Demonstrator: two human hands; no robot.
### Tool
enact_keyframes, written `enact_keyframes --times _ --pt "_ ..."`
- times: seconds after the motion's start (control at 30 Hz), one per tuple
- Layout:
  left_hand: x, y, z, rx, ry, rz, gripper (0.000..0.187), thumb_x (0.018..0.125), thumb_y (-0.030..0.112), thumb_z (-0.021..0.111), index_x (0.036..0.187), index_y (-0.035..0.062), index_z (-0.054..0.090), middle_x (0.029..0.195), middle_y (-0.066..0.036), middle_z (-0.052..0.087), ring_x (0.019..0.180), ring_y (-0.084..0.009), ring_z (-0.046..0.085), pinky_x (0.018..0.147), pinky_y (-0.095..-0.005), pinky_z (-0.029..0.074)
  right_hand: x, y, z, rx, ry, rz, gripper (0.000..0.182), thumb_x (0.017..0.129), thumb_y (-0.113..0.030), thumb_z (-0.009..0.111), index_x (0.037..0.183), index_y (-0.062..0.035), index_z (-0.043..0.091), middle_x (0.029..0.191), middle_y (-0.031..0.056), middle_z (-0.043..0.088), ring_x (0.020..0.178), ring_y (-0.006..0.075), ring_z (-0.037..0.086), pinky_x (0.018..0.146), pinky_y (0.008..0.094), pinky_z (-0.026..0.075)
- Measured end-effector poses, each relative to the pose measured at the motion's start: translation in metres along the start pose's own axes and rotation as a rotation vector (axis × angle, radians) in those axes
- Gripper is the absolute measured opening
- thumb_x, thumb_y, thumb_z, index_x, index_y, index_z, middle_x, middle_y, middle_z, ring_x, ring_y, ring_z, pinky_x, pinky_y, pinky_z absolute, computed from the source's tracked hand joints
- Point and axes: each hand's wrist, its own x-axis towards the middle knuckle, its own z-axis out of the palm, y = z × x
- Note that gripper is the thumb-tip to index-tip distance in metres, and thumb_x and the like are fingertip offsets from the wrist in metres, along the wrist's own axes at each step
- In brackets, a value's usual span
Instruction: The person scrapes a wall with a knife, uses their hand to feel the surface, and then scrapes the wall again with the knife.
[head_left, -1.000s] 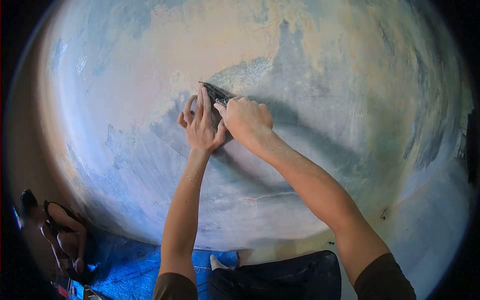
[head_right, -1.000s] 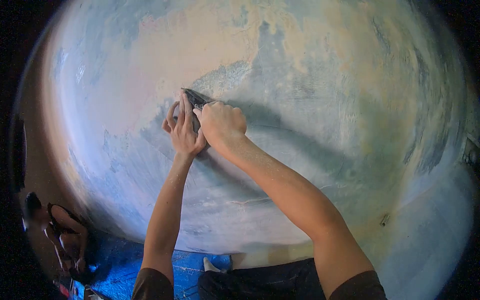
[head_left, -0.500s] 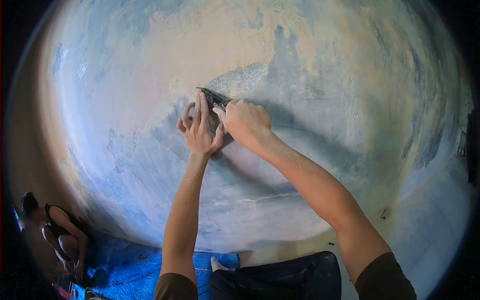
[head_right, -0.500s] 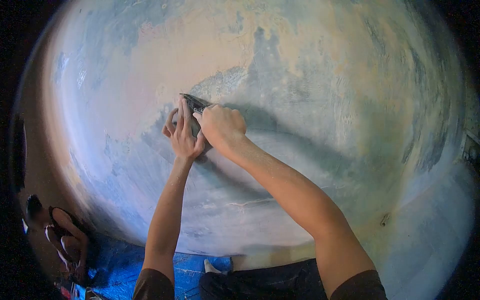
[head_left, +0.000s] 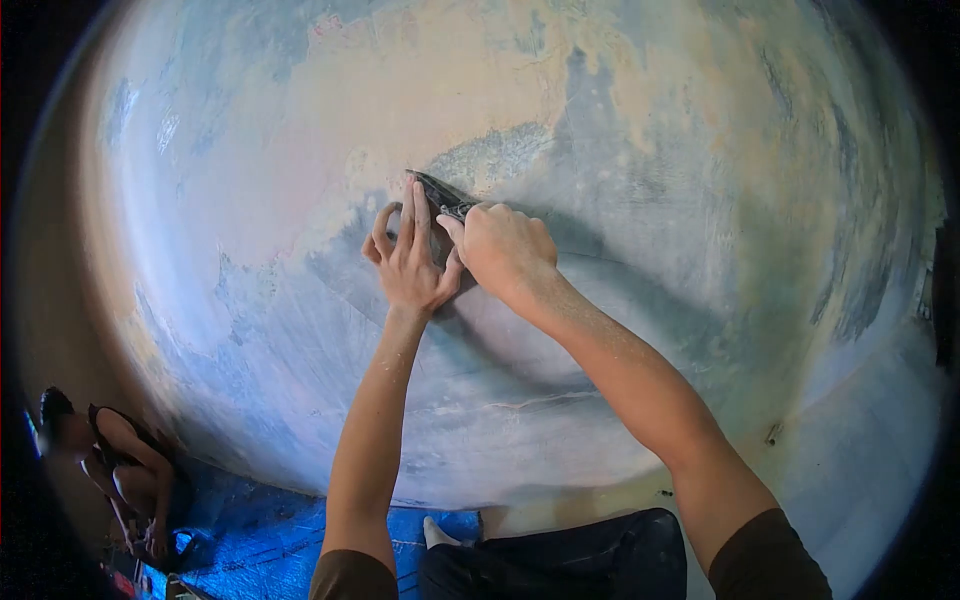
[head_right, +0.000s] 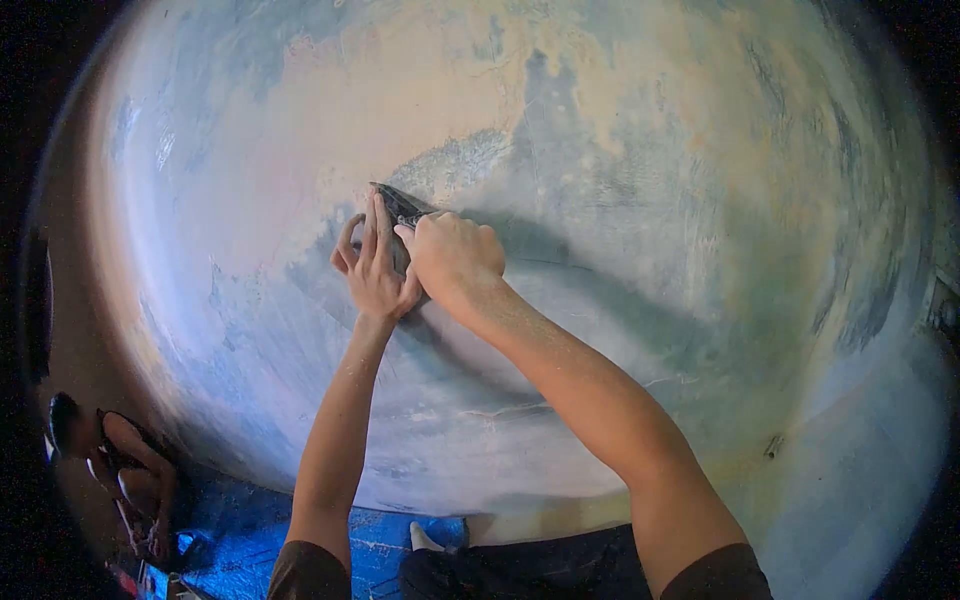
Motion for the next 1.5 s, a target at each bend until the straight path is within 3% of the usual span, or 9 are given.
enact_keyframes --times 0.2,0.63,0.93,1.03,1.17,1.27,1.37,1.5 --pt "-0.002 0.000 0.003 0.014 -0.020 -0.050 0.085 0.087 0.052 0.053 0.158 0.0076 0.038 0.161 -0.002 0.043 0.133 -0.0257 0.040 0.107 -0.0403 0.024 0.002 -0.004 0.000 0.012 -0.036 -0.010 0.060 0.105 -0.049 0.047 0.086 -0.0002 0.074 0.084 0.0210 0.074 0.080 0.0375 0.075 0.070 0.0480 0.060" --pt "-0.004 0.003 -0.006 -0.039 0.008 0.072 0.082 0.084 0.053 0.054 0.154 0.0123 0.046 0.158 0.002 0.048 0.127 -0.0245 0.041 0.106 -0.0393 0.023 -0.010 0.016 0.003 -0.028 0.020 0.008 0.061 0.106 -0.051 0.045 0.087 -0.0008 0.074 0.084 0.0218 0.074 0.079 0.0390 0.074 0.071 0.0492 0.059" --pt "-0.002 0.001 -0.001 -0.004 -0.059 -0.017 0.089 0.085 0.053 0.055 0.159 0.0083 0.035 0.165 -0.001 0.037 0.130 -0.0262 0.037 0.107 -0.0431 0.022 -0.002 -0.001 -0.006 -0.065 -0.036 0.014 0.052 0.106 -0.045 0.047 0.088 -0.0059 0.077 0.086 0.0162 0.076 0.081 0.0334 0.076 0.069 0.0439 0.061" --pt "0.000 0.002 0.001 -0.050 -0.041 -0.079 0.090 0.085 0.053 0.055 0.160 0.0075 0.032 0.166 -0.001 0.035 0.131 -0.0268 0.036 0.108 -0.0430 0.021 0.007 -0.006 0.001 -0.008 0.063 -0.049 0.057 0.105 -0.048 0.047 0.089 -0.0009 0.075 0.086 0.0198 0.075 0.085 0.0376 0.074 0.073 0.0480 0.059" --pt "0.013 -0.004 0.005 0.021 -0.039 -0.180 0.092 0.086 0.053 0.054 0.162 0.0072 0.029 0.166 -0.002 0.035 0.132 -0.0270 0.035 0.110 -0.0428 0.017 0.027 -0.019 -0.003 0.010 0.044 -0.090 0.057 0.104 -0.048 0.049 0.088 -0.0003 0.076 0.085 0.0212 0.074 0.084 0.0387 0.074 0.072 0.0468 0.059" --pt "0.008 -0.008 0.003 0.015 0.001 -0.087 0.090 0.086 0.052 0.053 0.161 0.0078 0.030 0.166 -0.002 0.035 0.131 -0.0268 0.036 0.110 -0.0420 0.018 0.020 -0.011 -0.009 -0.038 0.020 -0.087 0.053 0.105 -0.046 0.047 0.088 -0.0049 0.076 0.088 0.0165 0.076 0.083 0.0320 0.076 0.072 0.0427 0.060" --pt "0.003 -0.005 -0.004 0.013 0.017 0.028 0.088 0.086 0.050 0.052 0.161 0.0083 0.032 0.165 -0.001 0.036 0.130 -0.0269 0.037 0.110 -0.0403 0.019 0.000 0.005 -0.002 -0.007 0.059 -0.017 0.057 0.105 -0.048 0.047 0.086 -0.0020 0.075 0.086 0.0195 0.075 0.080 0.0352 0.075 0.072 0.0456 0.059" --pt "-0.005 -0.006 -0.001 -0.037 0.060 0.005 0.085 0.086 0.047 0.051 0.160 0.0082 0.033 0.165 -0.002 0.037 0.128 -0.0270 0.040 0.110 -0.0394 0.021 -0.039 0.033 0.003 0.028 0.027 0.084 0.062 0.104 -0.051 0.047 0.084 0.0016 0.073 0.084 0.0241 0.073 0.078 0.0424 0.072 0.072 0.0506 0.058"
